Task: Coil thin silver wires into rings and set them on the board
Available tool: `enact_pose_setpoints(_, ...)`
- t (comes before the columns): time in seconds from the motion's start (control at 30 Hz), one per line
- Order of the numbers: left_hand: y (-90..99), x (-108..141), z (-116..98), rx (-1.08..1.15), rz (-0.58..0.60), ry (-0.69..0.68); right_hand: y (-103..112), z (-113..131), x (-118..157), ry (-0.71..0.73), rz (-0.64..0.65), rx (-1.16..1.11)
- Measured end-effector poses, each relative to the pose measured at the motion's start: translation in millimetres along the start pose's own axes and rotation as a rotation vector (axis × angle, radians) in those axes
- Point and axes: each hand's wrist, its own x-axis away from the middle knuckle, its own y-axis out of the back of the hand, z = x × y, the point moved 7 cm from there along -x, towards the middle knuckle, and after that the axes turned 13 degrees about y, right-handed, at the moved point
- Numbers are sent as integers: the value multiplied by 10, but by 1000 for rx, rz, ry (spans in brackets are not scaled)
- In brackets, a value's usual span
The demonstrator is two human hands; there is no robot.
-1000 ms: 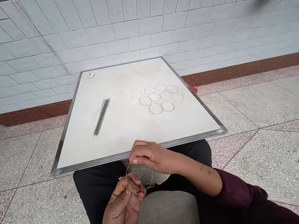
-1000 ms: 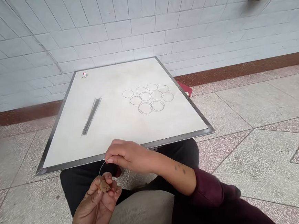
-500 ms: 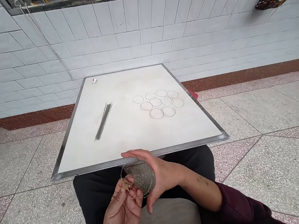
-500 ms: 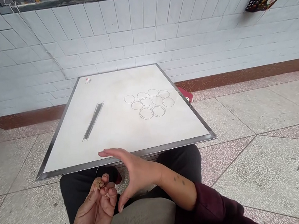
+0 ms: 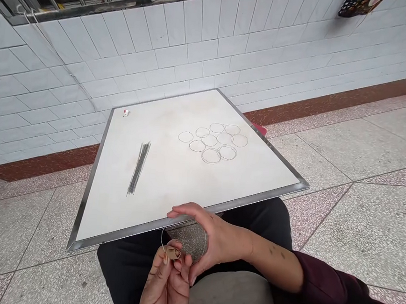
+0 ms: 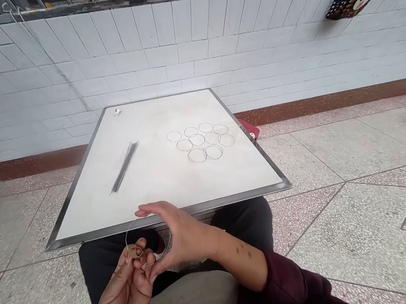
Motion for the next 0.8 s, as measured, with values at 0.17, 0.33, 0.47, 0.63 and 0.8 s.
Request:
enact_pose_setpoints(0.17,-41,-18,16,-27,29,27,2,-75,4,-37,35,-82)
enact_pose_setpoints(0.33,-60,-24,39,-54,70,47,38,-123,20,-13,20,-119)
enact_pose_setpoints(0.47,-129,-12,37,-88,79,69,67,-129,38,-26,-9,-128)
enact_pose_setpoints(0.63,-278,20,37,-186,127,69,91,-170,90,-64,-25,-120)
enact_pose_setpoints(0.8,-281,26,69,-220,116,77,99,-181,116,-63,-24,-124)
